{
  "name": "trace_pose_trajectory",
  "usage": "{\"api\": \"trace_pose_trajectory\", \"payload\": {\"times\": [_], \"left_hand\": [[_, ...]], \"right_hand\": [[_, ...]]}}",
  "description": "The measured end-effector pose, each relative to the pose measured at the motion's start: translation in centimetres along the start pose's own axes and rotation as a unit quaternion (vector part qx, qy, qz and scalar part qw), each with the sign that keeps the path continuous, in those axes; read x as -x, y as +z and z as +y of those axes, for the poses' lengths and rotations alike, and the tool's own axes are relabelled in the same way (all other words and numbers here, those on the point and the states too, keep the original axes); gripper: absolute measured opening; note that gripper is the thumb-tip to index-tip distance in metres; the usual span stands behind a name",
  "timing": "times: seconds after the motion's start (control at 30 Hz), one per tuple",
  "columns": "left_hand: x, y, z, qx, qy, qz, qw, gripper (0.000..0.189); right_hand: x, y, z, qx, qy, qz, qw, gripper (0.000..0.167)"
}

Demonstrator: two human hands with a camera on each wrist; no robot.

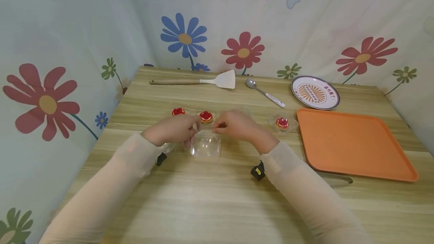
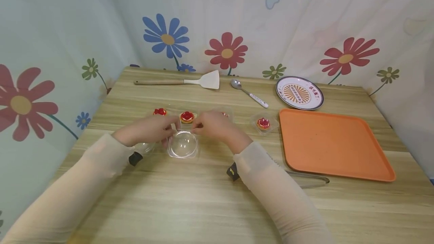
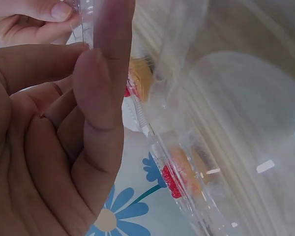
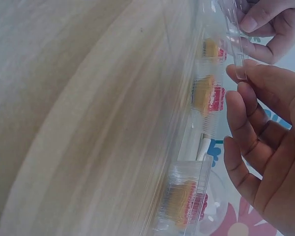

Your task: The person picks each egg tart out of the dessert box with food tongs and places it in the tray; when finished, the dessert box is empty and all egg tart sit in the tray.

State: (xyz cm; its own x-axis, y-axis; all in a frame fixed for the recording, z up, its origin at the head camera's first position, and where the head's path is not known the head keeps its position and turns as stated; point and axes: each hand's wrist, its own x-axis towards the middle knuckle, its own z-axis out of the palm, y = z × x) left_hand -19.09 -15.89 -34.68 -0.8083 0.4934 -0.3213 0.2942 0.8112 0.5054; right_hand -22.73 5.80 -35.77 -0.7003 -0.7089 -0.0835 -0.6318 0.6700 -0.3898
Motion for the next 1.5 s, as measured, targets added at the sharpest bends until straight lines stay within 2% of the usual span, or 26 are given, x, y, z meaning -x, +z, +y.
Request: {"api": "trace_pose_trajectory", "payload": {"times": [0.4, 0.57, 0.7, 0.8, 0.9, 1.07, 1.17, 1.27, 1.33, 1.43, 1.5], "left_hand": [[-0.2, 0.5, -0.2, -0.041, 0.012, 0.006, 0.9991, 0.016], [-0.1, 0.4, -0.1, -0.050, -0.013, 0.013, 0.9986, 0.019], [0.3, -0.3, 0.2, -0.084, -0.031, 0.048, 0.9948, 0.021], [0.4, -1.1, 0.7, -0.116, -0.024, 0.090, 0.9889, 0.023], [0.1, -1.8, 1.6, -0.127, -0.021, 0.119, 0.9846, 0.027], [-1.3, -2.5, 3.2, -0.117, -0.010, 0.144, 0.9825, 0.045], [-2.5, -2.8, 4.0, -0.100, 0.001, 0.154, 0.9829, 0.060], [-3.9, -2.8, 4.7, -0.073, 0.011, 0.154, 0.9853, 0.067], [-5.1, -2.6, 5.1, -0.061, 0.017, 0.143, 0.9877, 0.068], [-6.8, -2.1, 5.6, -0.050, 0.020, 0.110, 0.9925, 0.070], [-8.0, -1.6, 6.0, -0.059, 0.022, 0.083, 0.9945, 0.072]], "right_hand": [[-0.2, 0.5, 0.2, 0.009, 0.005, -0.022, 0.9997, 0.013], [-0.3, 0.7, 0.3, 0.012, 0.002, -0.013, 0.9998, 0.015], [-0.1, 0.3, 0.4, 0.002, 0.011, 0.008, 0.9999, 0.018], [0.1, -0.4, 0.6, -0.010, 0.025, 0.026, 0.9993, 0.022], [0.5, -1.1, 0.8, -0.004, 0.037, 0.053, 0.9979, 0.025], [1.1, -2.1, 1.7, 0.008, 0.048, 0.101, 0.9937, 0.029], [1.5, -2.5, 2.5, 0.020, 0.058, 0.109, 0.9921, 0.037], [2.0, -2.9, 3.2, 0.047, 0.090, 0.091, 0.9907, 0.049], [2.4, -3.1, 3.5, 0.063, 0.118, 0.067, 0.9888, 0.061], [2.8, -3.2, 4.1, 0.077, 0.148, 0.031, 0.9854, 0.078], [2.9, -3.2, 4.4, 0.088, 0.153, 0.017, 0.9841, 0.085]]}}
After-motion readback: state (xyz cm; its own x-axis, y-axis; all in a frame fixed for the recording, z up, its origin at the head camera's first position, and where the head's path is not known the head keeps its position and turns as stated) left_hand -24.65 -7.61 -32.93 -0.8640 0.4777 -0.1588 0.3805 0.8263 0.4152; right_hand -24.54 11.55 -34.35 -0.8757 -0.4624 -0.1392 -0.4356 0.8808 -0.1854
